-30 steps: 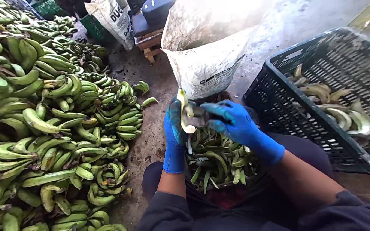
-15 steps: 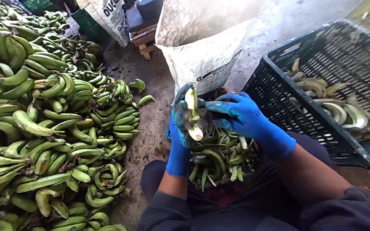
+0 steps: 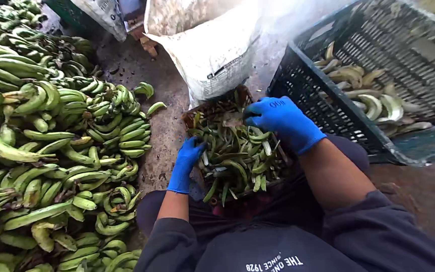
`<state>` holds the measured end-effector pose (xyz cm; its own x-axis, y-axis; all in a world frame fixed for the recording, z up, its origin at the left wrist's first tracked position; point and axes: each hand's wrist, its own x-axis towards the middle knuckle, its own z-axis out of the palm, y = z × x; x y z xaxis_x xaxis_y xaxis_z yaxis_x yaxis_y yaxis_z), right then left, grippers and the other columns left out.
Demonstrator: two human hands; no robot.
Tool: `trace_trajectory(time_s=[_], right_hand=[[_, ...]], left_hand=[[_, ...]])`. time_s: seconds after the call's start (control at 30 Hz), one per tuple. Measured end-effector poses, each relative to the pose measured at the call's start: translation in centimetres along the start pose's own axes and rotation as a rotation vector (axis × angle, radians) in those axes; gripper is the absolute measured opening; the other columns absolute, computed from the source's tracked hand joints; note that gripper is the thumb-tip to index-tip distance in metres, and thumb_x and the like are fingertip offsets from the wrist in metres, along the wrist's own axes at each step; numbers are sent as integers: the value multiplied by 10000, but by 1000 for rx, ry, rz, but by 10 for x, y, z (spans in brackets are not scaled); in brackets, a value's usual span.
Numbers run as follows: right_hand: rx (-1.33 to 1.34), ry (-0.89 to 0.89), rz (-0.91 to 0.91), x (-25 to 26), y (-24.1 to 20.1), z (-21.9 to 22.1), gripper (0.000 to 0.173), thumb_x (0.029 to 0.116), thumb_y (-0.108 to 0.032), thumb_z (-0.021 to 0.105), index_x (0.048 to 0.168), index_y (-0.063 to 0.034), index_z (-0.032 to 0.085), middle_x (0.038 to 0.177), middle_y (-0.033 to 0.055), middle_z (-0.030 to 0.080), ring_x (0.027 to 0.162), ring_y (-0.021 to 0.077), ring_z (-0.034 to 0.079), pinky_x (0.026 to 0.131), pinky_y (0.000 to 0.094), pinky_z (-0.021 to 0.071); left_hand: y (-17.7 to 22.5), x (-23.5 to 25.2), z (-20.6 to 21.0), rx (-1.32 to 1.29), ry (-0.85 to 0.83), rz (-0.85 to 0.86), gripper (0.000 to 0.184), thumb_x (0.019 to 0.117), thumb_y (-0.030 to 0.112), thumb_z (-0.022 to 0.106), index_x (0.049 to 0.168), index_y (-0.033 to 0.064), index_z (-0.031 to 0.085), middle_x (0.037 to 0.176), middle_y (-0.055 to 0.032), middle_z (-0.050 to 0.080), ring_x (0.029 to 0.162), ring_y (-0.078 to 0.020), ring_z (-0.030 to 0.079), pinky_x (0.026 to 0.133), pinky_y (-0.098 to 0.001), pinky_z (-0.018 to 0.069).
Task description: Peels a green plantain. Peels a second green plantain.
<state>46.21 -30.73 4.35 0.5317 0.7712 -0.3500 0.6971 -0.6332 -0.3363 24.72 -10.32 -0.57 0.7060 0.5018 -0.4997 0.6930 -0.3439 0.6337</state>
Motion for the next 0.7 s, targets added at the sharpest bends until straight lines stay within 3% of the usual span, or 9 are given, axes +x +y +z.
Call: trace_trajectory(time_s=[0.07, 0.1, 0.2, 0.27, 0.37, 0.43, 0.5, 0.6, 0.7], right_hand=[[22, 7, 75, 3, 15, 1, 274, 962, -446, 643, 1153, -277, 741, 1134, 110, 713, 1073, 355, 659, 866, 668, 456], [31, -7, 115, 5, 22, 5, 278, 956, -457, 647, 1128, -261, 744, 1123, 109, 715, 1067, 357, 659, 860, 673, 452], [146, 8, 155, 0, 40, 13, 292, 968, -400, 651, 1125, -169, 735, 1127, 164, 713, 1081, 401, 653, 872, 690, 440], [232, 130, 107, -4, 55, 19, 310, 958, -370, 675, 1144, -134, 747, 1104, 189, 720, 1065, 407, 665, 896, 687, 481], [255, 218, 170, -21, 59, -5, 326, 973, -441, 632, 1177, -211, 737, 1173, 124, 706, 1122, 350, 650, 894, 659, 473], [296, 280, 176, -26, 57, -12, 369, 973, -478, 623, 1224, -228, 727, 1208, 108, 696, 1147, 327, 643, 920, 651, 466], [325, 341, 138, -27, 52, -10, 380, 964, -482, 629, 1236, -234, 724, 1194, 99, 694, 1134, 311, 640, 921, 628, 463], [403, 348, 39, -25, 46, -8, 392, 975, -479, 617, 1270, -238, 708, 1233, 97, 686, 1162, 300, 637, 945, 615, 477], [750, 437, -98, -36, 44, -12, 365, 991, -315, 632, 1298, -127, 694, 1230, 118, 701, 1126, 236, 666, 995, 513, 520]], left_hand=[[23, 5, 11, 239, -23, 14, 458, 988, 411, 623, 1324, 101, 640, 1320, -209, 629, 1271, -390, 570, 1051, -659, 423], [49, -1, 11, 230, -3, 112, 467, 1008, 425, 583, 1333, 93, 629, 1310, -208, 632, 1258, -380, 580, 1046, -646, 434], [138, -42, 8, -228, 64, 555, 550, 1021, 407, 555, 1485, 120, 483, 1273, -100, 642, 1082, -189, 663, 909, -407, 582], [156, -62, 11, -234, 91, 770, 557, 1009, 341, 594, 1491, 89, 475, 1362, -90, 609, 1172, -160, 634, 980, -360, 562], [98, -52, 58, 397, -156, 796, 472, 941, 307, 670, 1373, 122, 628, 1305, -159, 644, 1223, -326, 604, 1014, -556, 495], [53, -45, 103, 804, -463, 594, 593, 907, 202, 719, 1474, 199, 545, 1500, -169, 512, 1434, -463, 374, 1111, -725, 275], [10, -38, 137, 1005, -466, 563, 644, 919, 71, 663, 1504, 289, 506, 1591, -89, 428, 1507, -454, 245, 1160, -736, 123], [-7, -33, 132, 987, -269, 678, 528, 932, 125, 663, 1411, 342, 606, 1473, -108, 558, 1450, -434, 371, 1183, -674, 188], [18, -40, 84, 565, -102, 584, 548, 792, 183, 809, 1321, 138, 673, 1375, -282, 562, 1314, -486, 489, 1073, -657, 390]])
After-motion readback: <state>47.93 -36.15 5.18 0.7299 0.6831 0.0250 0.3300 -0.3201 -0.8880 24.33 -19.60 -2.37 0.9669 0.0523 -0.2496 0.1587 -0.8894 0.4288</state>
